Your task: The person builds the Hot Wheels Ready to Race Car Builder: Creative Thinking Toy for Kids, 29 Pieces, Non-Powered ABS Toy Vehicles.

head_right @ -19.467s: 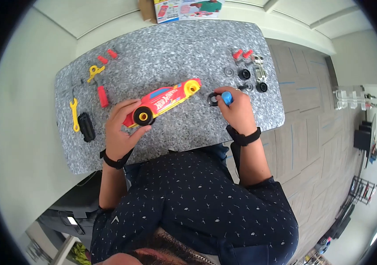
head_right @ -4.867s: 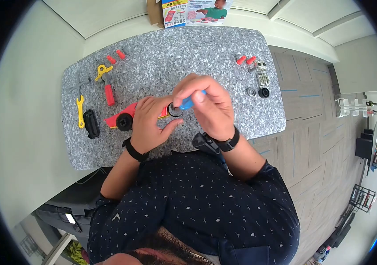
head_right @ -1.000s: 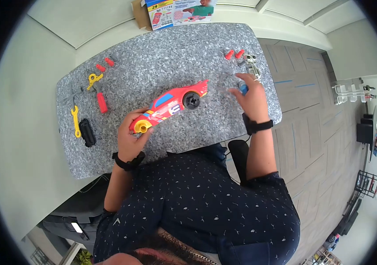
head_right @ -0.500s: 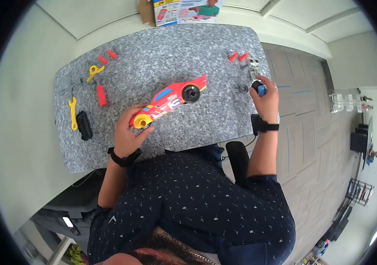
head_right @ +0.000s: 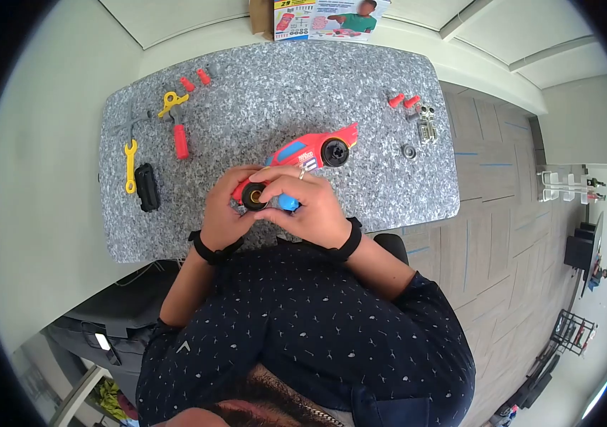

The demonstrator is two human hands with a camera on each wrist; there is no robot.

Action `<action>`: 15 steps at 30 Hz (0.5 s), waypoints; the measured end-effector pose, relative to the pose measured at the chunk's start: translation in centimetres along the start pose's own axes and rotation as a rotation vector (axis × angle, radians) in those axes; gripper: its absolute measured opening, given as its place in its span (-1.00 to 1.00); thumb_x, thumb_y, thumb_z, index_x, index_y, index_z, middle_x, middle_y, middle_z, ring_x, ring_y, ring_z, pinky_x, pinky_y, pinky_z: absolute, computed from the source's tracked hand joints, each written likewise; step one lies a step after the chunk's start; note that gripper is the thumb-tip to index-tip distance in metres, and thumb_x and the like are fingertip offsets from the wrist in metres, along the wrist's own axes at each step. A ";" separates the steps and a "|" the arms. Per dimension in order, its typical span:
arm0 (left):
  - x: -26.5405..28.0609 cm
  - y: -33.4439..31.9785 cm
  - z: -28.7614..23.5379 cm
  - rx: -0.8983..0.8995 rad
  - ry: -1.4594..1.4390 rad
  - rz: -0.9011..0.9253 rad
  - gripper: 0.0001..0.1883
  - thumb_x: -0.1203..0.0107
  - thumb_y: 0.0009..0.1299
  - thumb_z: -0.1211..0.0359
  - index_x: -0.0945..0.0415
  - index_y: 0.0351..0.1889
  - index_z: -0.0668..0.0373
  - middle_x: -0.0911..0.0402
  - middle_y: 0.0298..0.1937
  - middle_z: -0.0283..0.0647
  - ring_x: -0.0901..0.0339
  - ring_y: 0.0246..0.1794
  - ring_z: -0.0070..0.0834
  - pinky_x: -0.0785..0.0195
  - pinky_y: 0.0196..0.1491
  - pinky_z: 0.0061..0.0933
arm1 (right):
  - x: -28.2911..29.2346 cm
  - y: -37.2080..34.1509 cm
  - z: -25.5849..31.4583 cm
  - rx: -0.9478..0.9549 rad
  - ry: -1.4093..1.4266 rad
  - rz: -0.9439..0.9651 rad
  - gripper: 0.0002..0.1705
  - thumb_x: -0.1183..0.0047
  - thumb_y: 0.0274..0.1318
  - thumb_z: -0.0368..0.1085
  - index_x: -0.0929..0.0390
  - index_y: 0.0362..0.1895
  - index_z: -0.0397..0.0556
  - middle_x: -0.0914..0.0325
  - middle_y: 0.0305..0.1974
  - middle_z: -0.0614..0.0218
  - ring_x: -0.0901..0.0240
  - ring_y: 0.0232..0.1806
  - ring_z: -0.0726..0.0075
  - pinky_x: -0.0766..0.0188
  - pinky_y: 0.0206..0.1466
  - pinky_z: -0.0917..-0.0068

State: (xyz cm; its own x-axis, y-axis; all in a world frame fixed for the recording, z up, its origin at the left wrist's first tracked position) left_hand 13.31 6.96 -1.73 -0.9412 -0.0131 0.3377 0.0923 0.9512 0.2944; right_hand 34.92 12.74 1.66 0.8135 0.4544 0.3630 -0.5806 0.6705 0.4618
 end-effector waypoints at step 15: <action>0.3 -0.2 1.5 0.006 0.028 -0.033 -0.31 -0.48 0.34 0.55 -0.57 0.47 0.22 -0.59 0.44 0.01 -0.62 0.44 -0.10 -0.51 0.44 -0.21 | 19.0 -7.9 -5.0 -0.786 -0.771 -0.377 -0.49 -0.67 0.01 -0.32 -0.82 0.10 -0.04 -0.80 0.04 0.17 -0.73 -0.07 -0.02 -0.63 0.04 0.17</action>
State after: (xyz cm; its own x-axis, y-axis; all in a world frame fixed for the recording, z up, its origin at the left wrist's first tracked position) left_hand 12.52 7.27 -3.03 -0.9342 -0.0530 0.3528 0.0596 0.9518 0.3008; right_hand 55.13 19.05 0.84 0.5372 -0.1469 0.8305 0.0945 0.9890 0.1138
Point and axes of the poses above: each hand's wrist, its own y-axis towards the middle knuckle, its own x-axis out of the back of the hand, z = x × y, the point moved 1 cm from there along y, towards the middle knuckle
